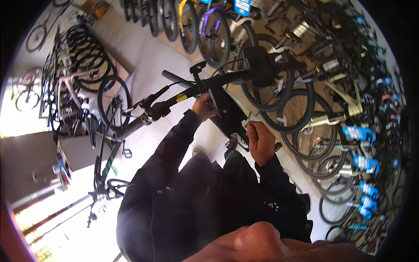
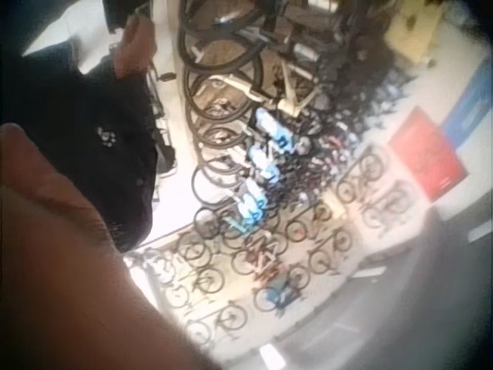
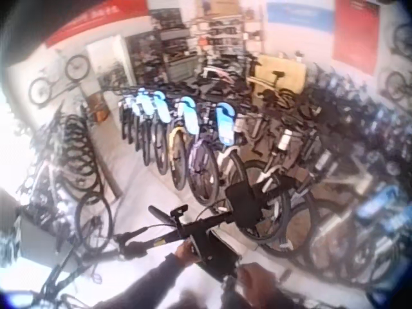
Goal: The person adjusts the bicycle seat and then the handlebar stem using an Allen key. They tighten bolts on the seat post and later on the handlebar stem while holding the components steady.
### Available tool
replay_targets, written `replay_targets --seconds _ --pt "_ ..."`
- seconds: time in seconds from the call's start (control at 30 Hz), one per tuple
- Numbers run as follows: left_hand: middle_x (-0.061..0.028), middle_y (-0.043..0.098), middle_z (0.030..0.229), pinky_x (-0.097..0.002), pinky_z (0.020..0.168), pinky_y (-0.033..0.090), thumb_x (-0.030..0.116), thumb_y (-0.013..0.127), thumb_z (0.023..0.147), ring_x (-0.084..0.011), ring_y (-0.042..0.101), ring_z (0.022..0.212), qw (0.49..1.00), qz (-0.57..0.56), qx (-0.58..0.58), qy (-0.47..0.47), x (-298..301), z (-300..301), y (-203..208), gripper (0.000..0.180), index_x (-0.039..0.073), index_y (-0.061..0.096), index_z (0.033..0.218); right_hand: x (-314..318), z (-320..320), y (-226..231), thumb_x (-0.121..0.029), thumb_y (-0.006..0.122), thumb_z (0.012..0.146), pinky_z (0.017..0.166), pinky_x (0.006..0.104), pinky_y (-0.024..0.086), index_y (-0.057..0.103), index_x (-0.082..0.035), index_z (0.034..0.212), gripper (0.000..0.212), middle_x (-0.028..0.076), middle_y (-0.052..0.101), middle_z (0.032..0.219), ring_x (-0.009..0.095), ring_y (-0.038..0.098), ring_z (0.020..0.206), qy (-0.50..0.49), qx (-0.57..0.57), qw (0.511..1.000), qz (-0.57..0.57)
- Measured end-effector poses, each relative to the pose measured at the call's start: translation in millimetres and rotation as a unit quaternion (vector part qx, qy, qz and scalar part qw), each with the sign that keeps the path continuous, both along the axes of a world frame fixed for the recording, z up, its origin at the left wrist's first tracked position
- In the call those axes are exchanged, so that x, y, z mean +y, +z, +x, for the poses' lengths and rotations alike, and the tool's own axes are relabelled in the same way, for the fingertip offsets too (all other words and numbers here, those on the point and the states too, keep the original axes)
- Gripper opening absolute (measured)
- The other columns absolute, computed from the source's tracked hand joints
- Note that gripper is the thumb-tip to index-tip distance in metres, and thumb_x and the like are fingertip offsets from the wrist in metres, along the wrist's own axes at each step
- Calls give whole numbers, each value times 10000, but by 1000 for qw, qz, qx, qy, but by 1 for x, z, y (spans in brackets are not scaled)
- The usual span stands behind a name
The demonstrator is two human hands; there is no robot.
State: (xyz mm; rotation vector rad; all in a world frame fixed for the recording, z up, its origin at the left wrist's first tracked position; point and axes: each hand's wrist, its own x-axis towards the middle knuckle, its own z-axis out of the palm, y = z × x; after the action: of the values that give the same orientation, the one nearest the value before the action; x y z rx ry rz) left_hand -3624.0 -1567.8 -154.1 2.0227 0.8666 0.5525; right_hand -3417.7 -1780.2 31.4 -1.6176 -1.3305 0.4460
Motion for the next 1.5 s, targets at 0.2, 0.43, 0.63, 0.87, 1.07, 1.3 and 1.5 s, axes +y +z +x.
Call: replay_targets --seconds 0.2,0.43,0.63,0.87,1.07,1.3,1.5 --pt "-138 703 1257 -411 1004 558 258 851 762 -357 695 1144 995 -72 -26 69 -6 -4 -21 698 117 595 1396 19 29 -15 -148 619 1067 731 351 583 687 7 1155 191 148 758 968 280 758 852 110 48 993 -11" --pt "-145 634 1410 -369 1053 529 210 715 904 -308 636 1268 995 -41 51 73 -24 -10 16 624 108 531 1492 24 44 -58 -137 621 1058 704 298 565 717 -4 1140 184 94 751 890 161 723 758 188 193 958 -99" --pt "-149 618 1433 -388 1092 505 242 686 931 -334 595 1327 992 8 84 89 -37 -6 53 597 131 534 1498 22 43 -82 -171 603 1073 658 299 536 719 -34 1181 209 71 740 835 123 672 698 236 178 939 -178" --pt "-163 662 1364 -411 1054 533 121 635 929 -341 639 1277 951 128 83 270 -73 -17 67 459 99 625 1388 33 37 -74 -186 615 1065 700 301 563 716 -20 1130 204 78 757 840 147 708 724 226 184 948 -132" --pt "-177 749 1152 -391 966 579 -36 629 927 -331 731 1093 944 63 -106 308 -206 -51 97 285 14 730 1188 29 20 -42 -116 714 984 745 306 584 731 -17 1053 122 114 744 959 192 747 845 317 138 938 -31" --pt "-166 746 1118 -366 891 586 117 756 925 -326 736 1053 974 4 -18 224 -222 -8 135 324 42 691 1233 39 -13 -20 -129 770 971 816 325 599 706 -21 1153 221 103 733 1039 193 743 981 434 259 861 -52" --pt "-92 758 1001 -391 812 602 51 716 896 -302 755 936 986 1 52 156 -223 -1 132 289 107 718 1180 50 14 -23 -184 726 1022 773 272 554 707 -32 1193 230 60 732 1077 99 681 921 377 341 836 -208"
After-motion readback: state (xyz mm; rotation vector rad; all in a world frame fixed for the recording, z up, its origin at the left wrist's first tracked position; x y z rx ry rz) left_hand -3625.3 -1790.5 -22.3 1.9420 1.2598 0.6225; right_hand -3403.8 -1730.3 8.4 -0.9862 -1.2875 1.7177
